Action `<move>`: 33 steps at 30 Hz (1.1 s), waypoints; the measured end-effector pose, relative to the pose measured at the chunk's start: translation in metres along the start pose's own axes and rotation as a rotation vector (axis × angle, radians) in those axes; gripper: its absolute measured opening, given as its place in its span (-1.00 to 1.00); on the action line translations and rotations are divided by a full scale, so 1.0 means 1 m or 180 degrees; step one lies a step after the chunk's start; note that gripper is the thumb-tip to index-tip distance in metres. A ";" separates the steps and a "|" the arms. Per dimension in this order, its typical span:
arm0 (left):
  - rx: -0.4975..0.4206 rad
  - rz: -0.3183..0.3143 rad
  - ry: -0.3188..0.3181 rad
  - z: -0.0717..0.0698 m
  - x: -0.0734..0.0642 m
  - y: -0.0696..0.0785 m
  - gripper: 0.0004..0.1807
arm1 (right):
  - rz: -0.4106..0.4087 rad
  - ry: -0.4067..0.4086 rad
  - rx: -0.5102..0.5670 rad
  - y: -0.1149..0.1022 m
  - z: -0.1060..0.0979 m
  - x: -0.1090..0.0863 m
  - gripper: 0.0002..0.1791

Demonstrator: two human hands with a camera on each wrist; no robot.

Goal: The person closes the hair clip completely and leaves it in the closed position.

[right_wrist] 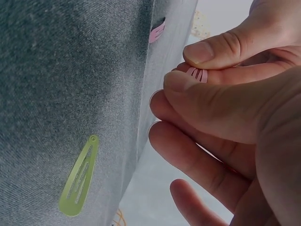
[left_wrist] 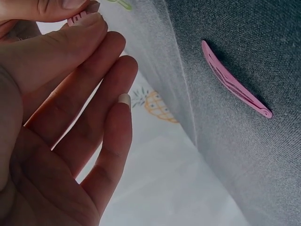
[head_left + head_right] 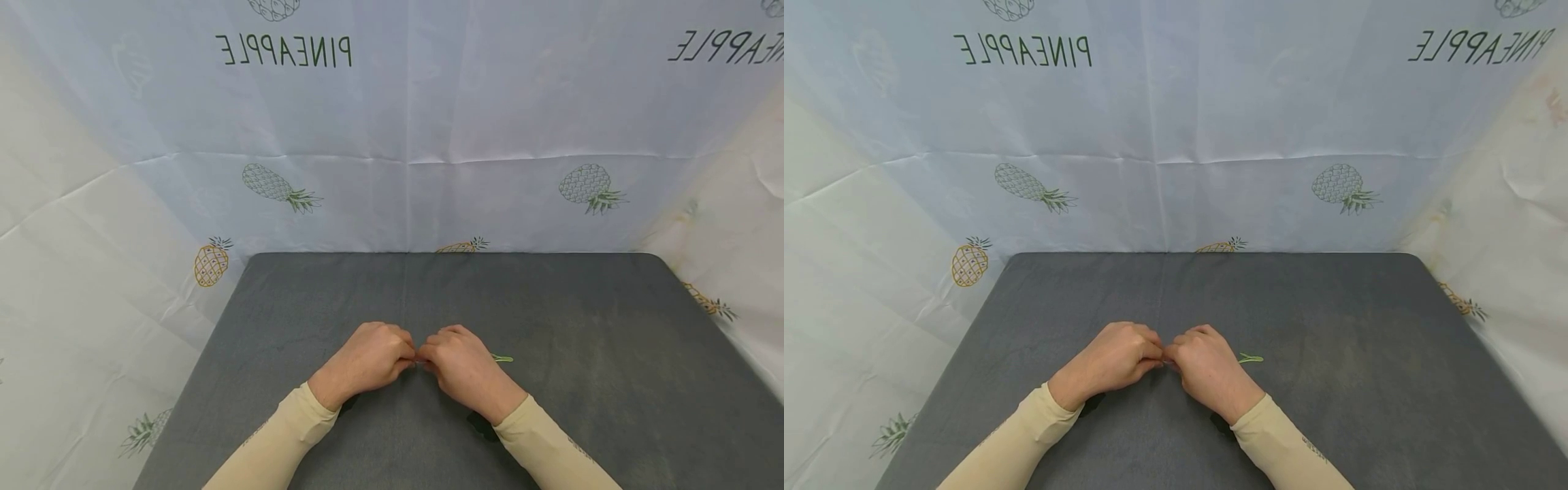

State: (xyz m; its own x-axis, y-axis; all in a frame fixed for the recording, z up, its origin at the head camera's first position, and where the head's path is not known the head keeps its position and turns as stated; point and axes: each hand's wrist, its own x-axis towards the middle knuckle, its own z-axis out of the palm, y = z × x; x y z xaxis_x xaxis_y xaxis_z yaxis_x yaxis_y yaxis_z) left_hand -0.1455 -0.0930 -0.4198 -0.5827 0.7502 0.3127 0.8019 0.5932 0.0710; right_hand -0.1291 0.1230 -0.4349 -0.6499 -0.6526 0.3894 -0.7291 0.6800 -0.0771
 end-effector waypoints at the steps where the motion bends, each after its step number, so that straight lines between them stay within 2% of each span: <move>1: -0.0011 -0.0013 -0.0005 0.000 0.000 0.000 -0.91 | 0.0006 0.0002 0.0021 0.000 0.000 0.000 -0.82; 6: -0.0070 -0.0090 -0.0005 -0.001 0.001 -0.002 -0.97 | 0.0020 0.0033 0.0040 0.001 -0.002 0.000 -0.80; 14: -0.0095 -0.0194 -0.0045 -0.002 0.002 -0.004 -0.93 | 0.0064 0.0147 0.0023 0.003 -0.004 0.002 -0.83; 23: -0.0301 -0.0257 -0.0028 0.000 0.003 -0.003 -0.92 | 0.0071 0.0169 -0.0021 0.005 -0.001 0.001 -0.82; 26: -0.0316 -0.0250 -0.0019 0.001 0.004 -0.002 -0.96 | 0.0090 0.0147 0.0007 0.005 0.001 0.000 -0.81; 33: -0.0301 -0.0275 -0.0046 0.010 0.004 -0.002 -0.91 | 0.0147 -0.0018 0.0020 0.007 0.005 -0.002 -0.79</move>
State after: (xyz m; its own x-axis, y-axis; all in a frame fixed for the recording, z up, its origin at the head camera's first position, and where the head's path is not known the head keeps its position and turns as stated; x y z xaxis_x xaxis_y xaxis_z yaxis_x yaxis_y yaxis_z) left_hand -0.1506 -0.0882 -0.4279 -0.6514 0.7020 0.2879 0.7572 0.6261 0.1863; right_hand -0.1343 0.1275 -0.4411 -0.6840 -0.6225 0.3803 -0.6996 0.7074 -0.1005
